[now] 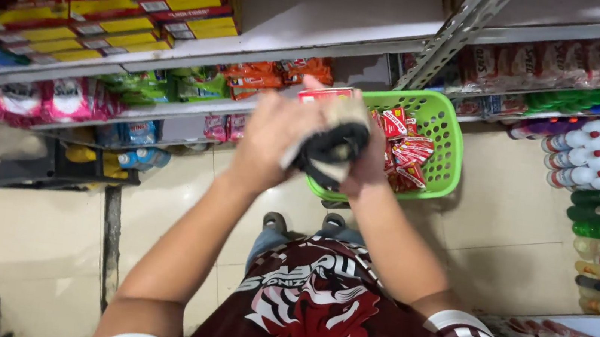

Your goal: The recorder is taking small red boxes of wax from a basket and placing them onto a shelf in a store.

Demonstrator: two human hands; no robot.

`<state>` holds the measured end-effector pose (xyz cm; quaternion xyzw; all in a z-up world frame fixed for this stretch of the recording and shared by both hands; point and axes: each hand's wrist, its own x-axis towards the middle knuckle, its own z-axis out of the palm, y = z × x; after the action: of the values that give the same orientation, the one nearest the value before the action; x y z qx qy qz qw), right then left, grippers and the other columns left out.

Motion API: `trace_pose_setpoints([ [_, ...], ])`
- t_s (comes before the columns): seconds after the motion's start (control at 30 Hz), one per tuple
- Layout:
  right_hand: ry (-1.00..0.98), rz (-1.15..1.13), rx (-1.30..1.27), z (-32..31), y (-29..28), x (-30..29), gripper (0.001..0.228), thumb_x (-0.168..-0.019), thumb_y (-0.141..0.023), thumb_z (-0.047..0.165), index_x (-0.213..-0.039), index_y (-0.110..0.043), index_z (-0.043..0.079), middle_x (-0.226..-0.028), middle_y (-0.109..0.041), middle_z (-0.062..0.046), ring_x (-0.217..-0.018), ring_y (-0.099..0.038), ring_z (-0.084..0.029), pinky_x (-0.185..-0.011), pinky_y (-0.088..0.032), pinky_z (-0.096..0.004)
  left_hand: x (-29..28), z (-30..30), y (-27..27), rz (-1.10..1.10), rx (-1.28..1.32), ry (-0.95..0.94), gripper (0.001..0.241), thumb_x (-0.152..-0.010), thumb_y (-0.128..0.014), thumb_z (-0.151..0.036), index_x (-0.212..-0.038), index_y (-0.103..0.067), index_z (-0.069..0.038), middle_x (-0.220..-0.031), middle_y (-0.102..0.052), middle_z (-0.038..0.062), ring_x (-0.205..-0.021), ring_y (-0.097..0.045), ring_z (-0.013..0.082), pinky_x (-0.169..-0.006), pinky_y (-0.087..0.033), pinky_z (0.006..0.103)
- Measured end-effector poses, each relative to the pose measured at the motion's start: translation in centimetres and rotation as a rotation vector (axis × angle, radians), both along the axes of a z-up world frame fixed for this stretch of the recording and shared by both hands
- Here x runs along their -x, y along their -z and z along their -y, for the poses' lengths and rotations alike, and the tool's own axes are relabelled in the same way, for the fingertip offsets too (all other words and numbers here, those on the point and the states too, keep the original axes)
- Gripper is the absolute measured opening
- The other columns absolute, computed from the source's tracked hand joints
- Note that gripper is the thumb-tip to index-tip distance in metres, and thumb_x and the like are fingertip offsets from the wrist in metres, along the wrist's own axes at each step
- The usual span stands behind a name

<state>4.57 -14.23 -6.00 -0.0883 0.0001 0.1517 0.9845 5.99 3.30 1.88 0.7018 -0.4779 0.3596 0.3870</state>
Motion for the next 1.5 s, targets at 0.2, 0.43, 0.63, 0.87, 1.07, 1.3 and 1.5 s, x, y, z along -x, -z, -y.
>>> trace_pose_setpoints([
  [0.2, -0.025, 0.057, 0.178, -1.7, -1.6, -0.7, 0.087, -0.097, -0.049, 0.062, -0.166, -0.024, 0.014, -0.134, -0.061, -0.025, -0.113, -0.066, -0.034, -0.099, -0.057, -0.048, 3.2, -1.4, 1.7, -0.104, -0.009, 0.201, 0.023, -0.106, -0.052, -0.016, -0.121, -0.067, -0.006, -0.121, -0.071, 0.015, -0.079, -0.058, 0.0367, -0.076, -0.049, 0.0459],
  [0.43, 0.159, -0.022, 0.171, -6.0, -5.2, 3.4, 0.057, -0.101, -0.053, 0.041, -0.145, -0.053, 0.004, -0.121, -0.071, -0.023, -0.112, -0.071, -0.034, -0.102, -0.058, -0.046, -0.5, -4.3, 0.3, -0.003, -0.009, 0.117, 0.022, -0.105, -0.058, -0.019, -0.12, -0.069, -0.007, -0.121, -0.071, 0.014, -0.082, -0.057, 0.0369, -0.078, -0.046, 0.046],
  [0.63, 0.284, -0.247, 0.026, -8.3, -1.1, 4.0, 0.045, -0.096, -0.06, 0.032, -0.128, -0.069, 0.001, -0.123, -0.073, -0.022, -0.114, -0.071, -0.039, -0.107, -0.055, -0.052, -2.1, -5.2, -1.7, -0.11, 0.076, 0.087, 0.033, -0.097, -0.077, -0.025, -0.122, -0.068, -0.006, -0.122, -0.072, 0.011, -0.087, -0.059, 0.0328, -0.08, -0.045, 0.0432],
  [0.87, 0.154, 0.039, 0.114, -8.4, -0.3, 5.7, 0.051, -0.11, -0.053, 0.038, -0.142, -0.057, -0.001, -0.133, -0.069, -0.018, -0.116, -0.069, -0.035, -0.085, -0.061, -0.043, -0.9, -8.4, -3.8, -0.733, 0.206, 0.264, 0.051, -0.086, -0.079, 0.001, -0.13, -0.053, 0.004, -0.121, -0.065, 0.015, -0.107, -0.063, 0.0235, -0.101, -0.052, 0.0346],
  [1.07, 0.32, -0.114, 0.16, -10.1, 2.5, 6.4, 0.036, -0.104, -0.06, 0.025, -0.129, -0.066, 0.001, -0.123, -0.073, -0.01, -0.105, -0.07, -0.018, -0.092, -0.054, -0.03, -0.5, -8.7, -6.9, -0.607, -0.212, 0.362, 0.05, -0.078, -0.073, 0.007, -0.125, -0.057, 0.004, -0.115, -0.062, 0.016, -0.1, -0.063, 0.0285, -0.09, -0.052, 0.0362],
  [1.3, 0.245, 0.063, 0.366, -8.3, 6.1, 2.7, 0.055, -0.104, -0.053, 0.051, -0.133, -0.06, 0.006, -0.111, -0.071, -0.008, -0.1, -0.071, -0.018, -0.098, -0.061, -0.03, 0.7, -9.3, -1.5, -0.177, -0.258, 0.47, 0.069, -0.109, -0.023, -0.053, -0.127, -0.063, 0.0, -0.123, -0.066, 0.02, -0.111, -0.064, 0.0417, -0.098, -0.053, 0.0503],
  [1.5, 0.236, -0.019, 0.224, -10.8, 3.7, 5.0, 0.057, -0.099, -0.055, 0.051, -0.13, -0.059, 0.003, -0.099, -0.066, -0.012, -0.092, -0.068, -0.024, -0.092, -0.057, -0.038, -1.6, -9.2, -3.5, -0.016, -0.238, 0.406, 0.021, -0.107, -0.053, -0.008, -0.12, -0.066, 0.002, -0.117, -0.07, 0.018, -0.104, -0.069, 0.0391, -0.092, -0.057, 0.0465],
])
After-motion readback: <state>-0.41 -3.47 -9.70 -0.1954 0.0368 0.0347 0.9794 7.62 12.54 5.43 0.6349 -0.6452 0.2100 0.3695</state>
